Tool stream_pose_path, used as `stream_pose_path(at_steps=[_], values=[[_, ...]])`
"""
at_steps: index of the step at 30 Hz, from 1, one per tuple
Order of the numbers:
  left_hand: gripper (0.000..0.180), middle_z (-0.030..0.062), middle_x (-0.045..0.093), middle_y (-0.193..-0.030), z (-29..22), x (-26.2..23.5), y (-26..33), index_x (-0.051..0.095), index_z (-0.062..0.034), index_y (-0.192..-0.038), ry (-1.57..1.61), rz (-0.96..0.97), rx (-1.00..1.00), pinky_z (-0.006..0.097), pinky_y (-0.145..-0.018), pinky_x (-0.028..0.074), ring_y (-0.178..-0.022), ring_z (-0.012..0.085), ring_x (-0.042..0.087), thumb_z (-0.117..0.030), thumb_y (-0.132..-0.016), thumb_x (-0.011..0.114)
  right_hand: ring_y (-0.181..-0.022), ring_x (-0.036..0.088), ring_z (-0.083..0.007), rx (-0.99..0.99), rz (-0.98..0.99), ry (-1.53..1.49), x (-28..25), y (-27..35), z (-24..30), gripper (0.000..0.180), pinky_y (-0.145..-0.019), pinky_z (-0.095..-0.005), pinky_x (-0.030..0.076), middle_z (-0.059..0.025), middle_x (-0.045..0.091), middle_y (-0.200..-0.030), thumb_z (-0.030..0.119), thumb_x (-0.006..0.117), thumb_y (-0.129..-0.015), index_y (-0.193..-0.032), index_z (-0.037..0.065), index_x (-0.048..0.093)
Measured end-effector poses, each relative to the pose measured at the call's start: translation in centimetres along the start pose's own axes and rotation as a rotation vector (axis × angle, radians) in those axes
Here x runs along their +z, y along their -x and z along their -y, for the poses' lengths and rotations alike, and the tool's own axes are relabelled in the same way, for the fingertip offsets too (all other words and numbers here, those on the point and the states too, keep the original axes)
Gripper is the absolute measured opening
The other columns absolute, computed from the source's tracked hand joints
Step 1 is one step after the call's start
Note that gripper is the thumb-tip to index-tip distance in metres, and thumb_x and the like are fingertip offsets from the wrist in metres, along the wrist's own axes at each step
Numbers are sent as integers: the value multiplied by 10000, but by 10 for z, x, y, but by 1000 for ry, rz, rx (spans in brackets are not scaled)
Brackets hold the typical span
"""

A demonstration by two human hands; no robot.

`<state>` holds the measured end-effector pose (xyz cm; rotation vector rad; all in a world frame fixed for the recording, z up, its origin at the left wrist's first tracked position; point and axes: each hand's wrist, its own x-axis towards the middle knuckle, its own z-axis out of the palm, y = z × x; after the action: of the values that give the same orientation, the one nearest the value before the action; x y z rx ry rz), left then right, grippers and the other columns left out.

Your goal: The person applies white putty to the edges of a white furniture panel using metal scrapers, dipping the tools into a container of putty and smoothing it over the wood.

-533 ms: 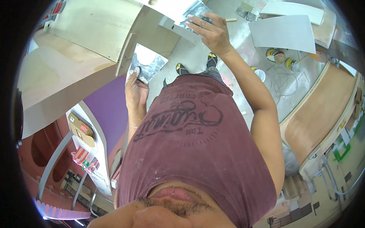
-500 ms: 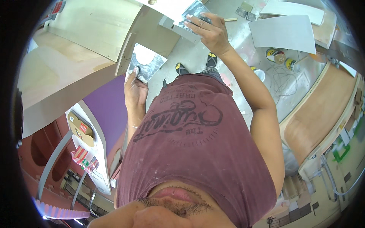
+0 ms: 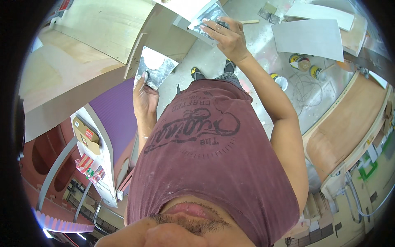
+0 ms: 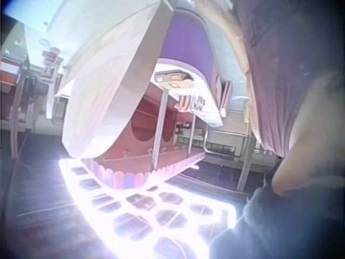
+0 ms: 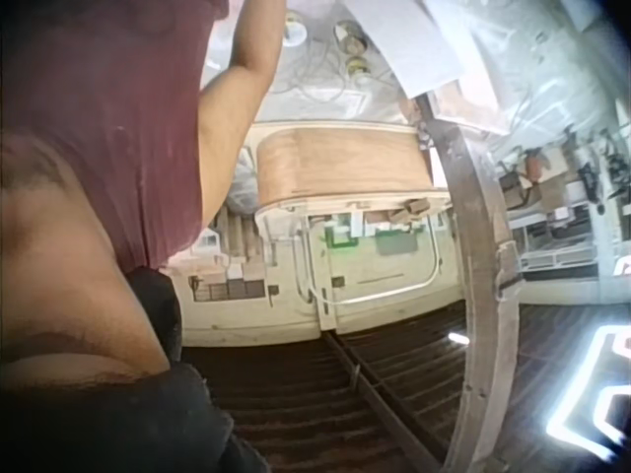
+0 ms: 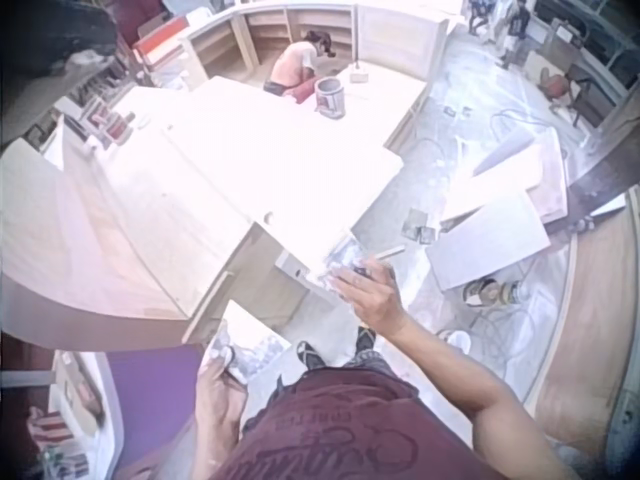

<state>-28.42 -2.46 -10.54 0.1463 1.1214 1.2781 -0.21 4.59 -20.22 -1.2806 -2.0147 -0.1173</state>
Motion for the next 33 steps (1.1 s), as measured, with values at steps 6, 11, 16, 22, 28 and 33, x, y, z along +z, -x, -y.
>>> stream_pose_path(at_steps=[6,11,16,22,28,33], values=[[244,87,619,-1151,0,-2,-2,501,0,-1180,-10,15,-9,298,-928,513,-1067,160,609,-23,-938,518,-1072,523,-163,13,-23,13,2,-4,0,444,-915,-287,361,122,655,-1189,8,642,-737,-1100,255,709],[232,90,625,-1140,-1,-1,-2,510,1,-1169,-1,18,-14,299,-931,514,-1061,160,614,-23,-938,518,-1062,523,-160,-2,-3,15,-1,2,-1,454,-892,-285,362,125,659,-1183,7,640,-723,-1096,257,711],[227,92,631,-1133,-3,2,-2,518,10,-1162,3,15,-29,299,-925,519,-1058,162,617,-20,-936,520,-1059,526,-160,13,-44,31,-2,-8,-10,452,-893,-283,361,127,658,-1184,10,646,-725,-1094,262,712],[227,100,630,-1142,-4,4,0,519,18,-1162,13,7,-21,299,-924,521,-1061,165,619,-27,-940,521,-1064,532,-158,7,-18,24,-3,-2,-14,467,-880,-286,362,127,655,-1195,-1,644,-722,-1100,265,711],[229,102,630,-1143,-6,12,2,516,21,-1172,5,3,-18,298,-922,529,-1060,163,622,-25,-948,504,-1082,532,-160,13,-48,33,3,-10,-26,495,-886,-286,366,132,653,-1195,-12,643,-710,-1112,270,705],[227,106,631,-1142,-7,11,1,510,27,-1172,13,15,-17,305,-915,536,-1056,165,625,-26,-952,494,-1079,534,-157,-8,-21,26,1,-3,-28,506,-881,-278,365,135,652,-1196,-30,631,-704,-1106,268,707]])
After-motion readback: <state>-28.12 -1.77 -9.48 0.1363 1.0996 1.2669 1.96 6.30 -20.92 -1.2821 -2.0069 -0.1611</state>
